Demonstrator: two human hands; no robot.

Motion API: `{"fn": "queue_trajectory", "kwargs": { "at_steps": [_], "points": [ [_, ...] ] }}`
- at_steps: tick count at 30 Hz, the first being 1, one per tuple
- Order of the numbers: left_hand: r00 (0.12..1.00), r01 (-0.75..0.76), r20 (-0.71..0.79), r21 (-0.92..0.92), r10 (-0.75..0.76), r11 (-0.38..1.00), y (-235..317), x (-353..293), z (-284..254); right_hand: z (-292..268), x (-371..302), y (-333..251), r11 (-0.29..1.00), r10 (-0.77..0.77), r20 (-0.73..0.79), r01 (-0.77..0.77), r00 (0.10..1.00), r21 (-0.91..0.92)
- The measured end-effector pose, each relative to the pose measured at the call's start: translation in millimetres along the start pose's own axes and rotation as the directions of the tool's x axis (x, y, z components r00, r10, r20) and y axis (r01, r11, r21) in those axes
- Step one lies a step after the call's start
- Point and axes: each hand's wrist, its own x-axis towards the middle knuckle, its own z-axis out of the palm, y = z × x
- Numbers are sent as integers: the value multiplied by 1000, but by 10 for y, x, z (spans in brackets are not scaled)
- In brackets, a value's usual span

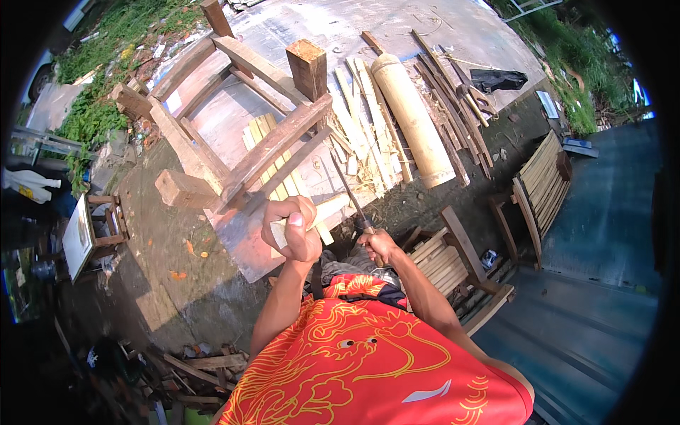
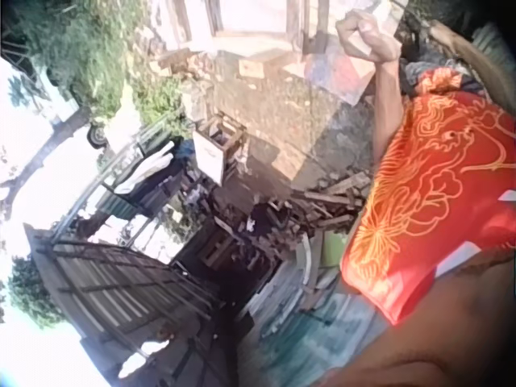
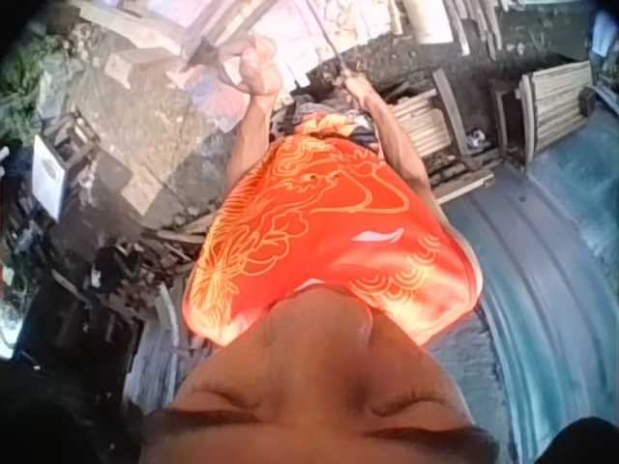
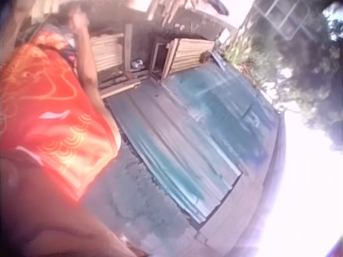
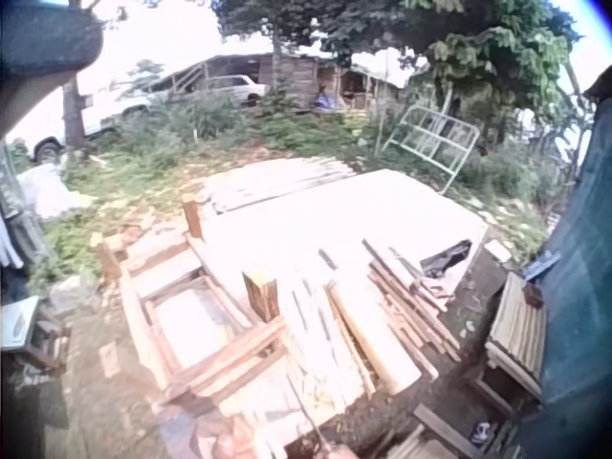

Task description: The person uses a machete to split bamboo strips into thinner pieces on a wooden workbench. They repeatedly position the bamboo, strike it with the machete, and separate the resulting strips, accumulating a pile of split bamboo on the bench.

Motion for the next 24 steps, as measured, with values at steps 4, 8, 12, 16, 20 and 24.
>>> {"fn": "queue_trajectory", "kwargs": {
  "at_steps": [4,8,12,16,20,24],
  "points": [
    [998,-5,65,2,5,1000,-6,-7,114,-48,6,163,981,3,102,-22,995,191],
    [997,35,73,70,-41,997,-38,48,106,-114,141,281,921,38,284,-144,958,363],
    [994,42,98,58,-47,997,-25,75,28,-67,105,239,944,-30,299,-71,954,323],
    [997,53,55,10,-54,999,-7,116,-109,218,-265,88,909,-339,-79,305,938,-284],
    [993,96,71,24,-98,995,19,77,-186,521,-572,55,758,-522,-77,421,850,-499],
    [992,105,66,57,-109,993,12,58,-204,454,-301,236,816,-470,-263,302,842,-492]
  ]
}}
